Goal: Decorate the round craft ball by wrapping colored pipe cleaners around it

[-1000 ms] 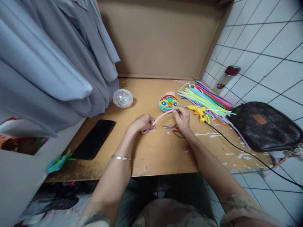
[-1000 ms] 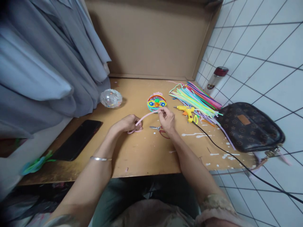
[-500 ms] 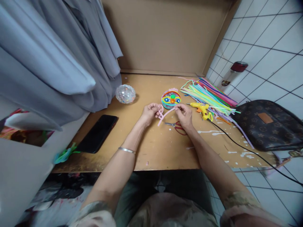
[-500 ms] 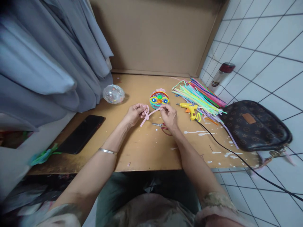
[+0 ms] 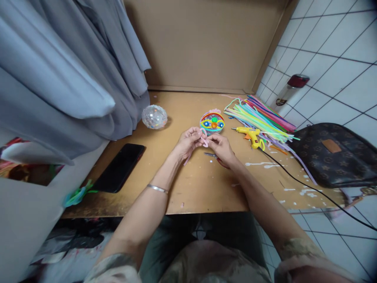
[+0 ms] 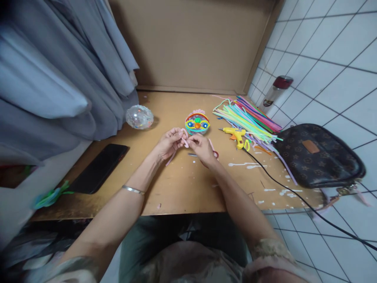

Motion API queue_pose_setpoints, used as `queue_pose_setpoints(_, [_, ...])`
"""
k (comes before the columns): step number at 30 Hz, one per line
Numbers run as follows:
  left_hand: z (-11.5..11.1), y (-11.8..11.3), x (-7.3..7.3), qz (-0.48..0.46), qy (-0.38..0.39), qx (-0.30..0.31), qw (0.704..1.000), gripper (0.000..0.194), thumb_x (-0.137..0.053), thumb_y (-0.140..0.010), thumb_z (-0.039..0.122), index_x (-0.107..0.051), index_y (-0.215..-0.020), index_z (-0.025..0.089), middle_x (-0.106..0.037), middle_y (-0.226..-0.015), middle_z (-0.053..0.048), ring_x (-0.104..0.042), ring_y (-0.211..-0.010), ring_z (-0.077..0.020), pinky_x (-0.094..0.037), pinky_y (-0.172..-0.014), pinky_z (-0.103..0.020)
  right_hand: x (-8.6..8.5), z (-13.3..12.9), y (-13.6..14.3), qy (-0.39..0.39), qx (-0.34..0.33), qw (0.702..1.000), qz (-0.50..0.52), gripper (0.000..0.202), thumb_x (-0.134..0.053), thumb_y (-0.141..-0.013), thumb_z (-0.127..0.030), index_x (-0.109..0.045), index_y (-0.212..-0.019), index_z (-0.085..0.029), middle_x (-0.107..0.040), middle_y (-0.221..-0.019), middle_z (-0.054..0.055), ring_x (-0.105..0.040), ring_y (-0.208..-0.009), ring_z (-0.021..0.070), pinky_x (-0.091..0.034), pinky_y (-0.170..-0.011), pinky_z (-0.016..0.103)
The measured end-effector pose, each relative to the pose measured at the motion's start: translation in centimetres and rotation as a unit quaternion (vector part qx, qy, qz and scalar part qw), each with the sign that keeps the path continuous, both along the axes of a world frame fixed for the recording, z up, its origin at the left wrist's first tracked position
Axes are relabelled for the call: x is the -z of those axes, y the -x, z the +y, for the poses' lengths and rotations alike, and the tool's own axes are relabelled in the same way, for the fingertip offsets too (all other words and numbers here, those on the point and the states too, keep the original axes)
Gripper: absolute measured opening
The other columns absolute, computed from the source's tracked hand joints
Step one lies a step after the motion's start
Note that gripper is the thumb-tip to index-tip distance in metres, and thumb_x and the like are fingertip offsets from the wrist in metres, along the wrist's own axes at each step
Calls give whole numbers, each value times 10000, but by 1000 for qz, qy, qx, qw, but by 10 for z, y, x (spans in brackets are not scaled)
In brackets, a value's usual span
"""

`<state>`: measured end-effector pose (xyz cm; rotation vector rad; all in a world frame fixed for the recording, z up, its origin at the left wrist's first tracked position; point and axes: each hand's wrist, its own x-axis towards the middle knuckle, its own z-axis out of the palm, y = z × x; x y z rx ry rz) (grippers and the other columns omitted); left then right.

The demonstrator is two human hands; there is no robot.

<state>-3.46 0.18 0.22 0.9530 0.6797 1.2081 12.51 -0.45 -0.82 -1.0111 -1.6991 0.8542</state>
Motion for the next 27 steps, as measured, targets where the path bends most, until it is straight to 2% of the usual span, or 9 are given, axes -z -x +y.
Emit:
queue_pose_setpoints(5, [1, 2, 2, -17, 10, -18, 1000, 393, -864, -666, 361, -537, -755, 162, -647, -697, 35, -629, -630, -77, -532, -622, -191, -5, 1, -1, 91, -3, 990, 111, 266, -669, -755, -463, -617, -705, -207, -607, -720, -11, -540, -696, 139, -451, -707, 294])
queue_pose_setpoints(7, [2, 2, 2, -15, 14, -30, 999, 385, -860, -665, 349, -535, -761, 164, -647, -693, 34, -624, -631, -78, -517, -605, -184, -8, 0, -1, 107, -1, 985, 135, 269, -678, -747, -462, -603, -706, -207, -596, -708, -17, -520, -665, 124, -432, -668, 273])
queue_pose_setpoints(12, [1, -2, 3, -22, -3, -33, 999, 393, -891, -599, 323, -566, -736, 149, -648, -683, 27, -577, -575, -54, -468, -547, -154, -2, -2, 5, 100, -21, 988, 119, 258, -717, -727, -439, -633, -798, -206, -657, -782, -14, -574, -717, 132, -452, -729, 284])
queue_pose_setpoints(16, [-1, -3, 3, -25, 11, -12, 1000, 366, -896, -592, 287, -584, -713, 139, -622, -669, 30, -551, -553, -42, -466, -539, -150, 2, -2, 8, 74, -18, 992, 96, 213, -673, -738, -414, -612, -729, -211, -638, -717, -30, -571, -683, 130, -450, -708, 285])
queue_pose_setpoints(19, [-2, -2, 1, -30, 24, -8, 999, 325, -867, -634, 249, -570, -713, 144, -612, -670, 29, -573, -586, -55, -480, -561, -156, -2, -4, 8, 83, -14, 989, 125, 183, -642, -747, -392, -586, -708, -222, -635, -697, -36, -568, -667, 129, -463, -698, 283])
queue_pose_setpoints(24, [-6, -1, -4, -67, 23, 10, 997, 260, -780, -732, 198, -526, -705, 151, -581, -657, 28, -627, -668, -87, -558, -713, -216, -11, -6, 8, 115, 8, 974, 193, 169, -657, -710, -367, -583, -692, -216, -621, -656, -34, -517, -594, 107, -430, -625, 253])
queue_pose_setpoints(27, [-5, 0, -5, -83, 43, 19, 995, 259, -759, -745, 189, -503, -723, 162, -550, -613, 46, -578, -564, -70, -523, -601, -189, -13, -6, 7, 133, 5, 972, 195, 204, -681, -687, -387, -583, -690, -209, -638, -688, -17, -489, -568, 93, -379, -568, 234])
